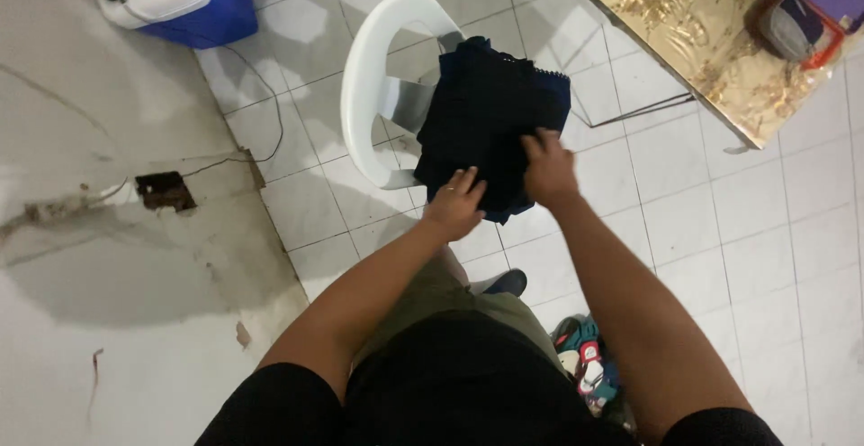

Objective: Folding various black clothing items and stacking them on a chair.

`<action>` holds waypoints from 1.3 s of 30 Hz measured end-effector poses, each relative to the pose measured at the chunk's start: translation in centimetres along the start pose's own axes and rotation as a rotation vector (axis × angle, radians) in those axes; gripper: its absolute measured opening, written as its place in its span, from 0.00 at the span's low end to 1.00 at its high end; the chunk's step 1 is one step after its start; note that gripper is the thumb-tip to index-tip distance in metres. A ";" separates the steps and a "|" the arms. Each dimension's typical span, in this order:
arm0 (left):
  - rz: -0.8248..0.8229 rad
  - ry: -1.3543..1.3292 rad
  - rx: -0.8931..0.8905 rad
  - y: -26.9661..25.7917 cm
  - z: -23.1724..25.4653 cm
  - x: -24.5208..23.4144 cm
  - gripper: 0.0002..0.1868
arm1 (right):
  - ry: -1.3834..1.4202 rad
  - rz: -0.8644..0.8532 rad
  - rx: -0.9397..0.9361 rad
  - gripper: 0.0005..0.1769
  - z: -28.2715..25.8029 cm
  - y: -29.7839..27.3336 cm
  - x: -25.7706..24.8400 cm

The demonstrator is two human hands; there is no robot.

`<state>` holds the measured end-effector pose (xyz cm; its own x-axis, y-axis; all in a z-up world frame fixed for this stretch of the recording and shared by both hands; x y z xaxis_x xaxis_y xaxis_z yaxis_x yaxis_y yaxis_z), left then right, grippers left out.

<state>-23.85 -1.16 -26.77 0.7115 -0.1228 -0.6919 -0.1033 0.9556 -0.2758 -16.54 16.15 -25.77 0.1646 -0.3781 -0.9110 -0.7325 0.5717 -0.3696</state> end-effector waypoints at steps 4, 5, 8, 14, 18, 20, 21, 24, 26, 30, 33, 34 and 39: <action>-0.235 0.060 -0.162 0.4 -3.0 1.9 0.37 | 0.088 -0.147 -0.078 0.36 -2.3 -0.9 2.1; -0.246 0.063 -0.154 -0.1 -2.8 2.2 0.37 | 0.095 -0.147 -0.065 0.36 -2.4 -1.5 1.8; -0.176 0.001 -0.064 -0.3 -1.0 0.6 0.33 | 0.223 -0.065 -0.011 0.36 -2.6 -3.1 -0.3; -0.036 -0.407 0.028 -0.1 3.4 -2.6 0.29 | 0.440 0.096 0.224 0.40 1.6 -11.0 -4.2; -0.214 -0.433 -0.093 1.0 4.4 0.3 0.22 | 0.525 0.117 0.432 0.39 7.1 -19.1 -2.9; -0.296 -0.408 -0.071 2.2 5.4 2.5 0.20 | 0.558 0.133 0.559 0.39 10.1 -23.8 -1.4; -0.344 -0.426 -0.046 3.2 6.1 3.9 0.19 | 0.593 0.144 0.640 0.39 11.7 -26.3 -0.3; -0.475 -0.389 0.003 4.7 10.3 7.5 0.18 | 0.696 0.205 0.814 0.39 14.5 -33.9 2.2; -0.547 -0.329 0.025 5.1 12.7 9.7 0.18 | 0.765 0.258 0.898 0.39 15.3 -37.7 5.6; -0.731 -0.180 0.203 5.9 20.6 15.1 0.19 | 0.799 0.460 1.009 0.40 17.9 -44.7 11.9; -0.868 -0.086 0.266 4.8 26.4 18.9 0.19 | 0.892 0.506 1.070 0.39 18.1 -49.2 14.9; -0.885 -0.047 0.278 5.1 28.1 20.0 0.20 | 0.949 0.516 1.058 0.39 18.7 -49.6 15.8; -0.916 0.037 0.124 3.8 31.6 30.5 0.20 | 1.102 0.324 0.999 0.37 22.8 -54.1 21.0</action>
<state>19.40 7.23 -27.82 0.4557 -0.8513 -0.2601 0.5655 0.5025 -0.6539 41.56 -6.10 -29.09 -0.8011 -0.2233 -0.5553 0.1681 0.8065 -0.5668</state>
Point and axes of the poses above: each hand's wrist, its own y-axis towards the middle knuckle, its own x-axis out of the palm, z = x × y, the point moved 8 cm from there along y, towards the middle knuckle, and after that the axes turned 1 degree about -z, right-handed, at the moved point
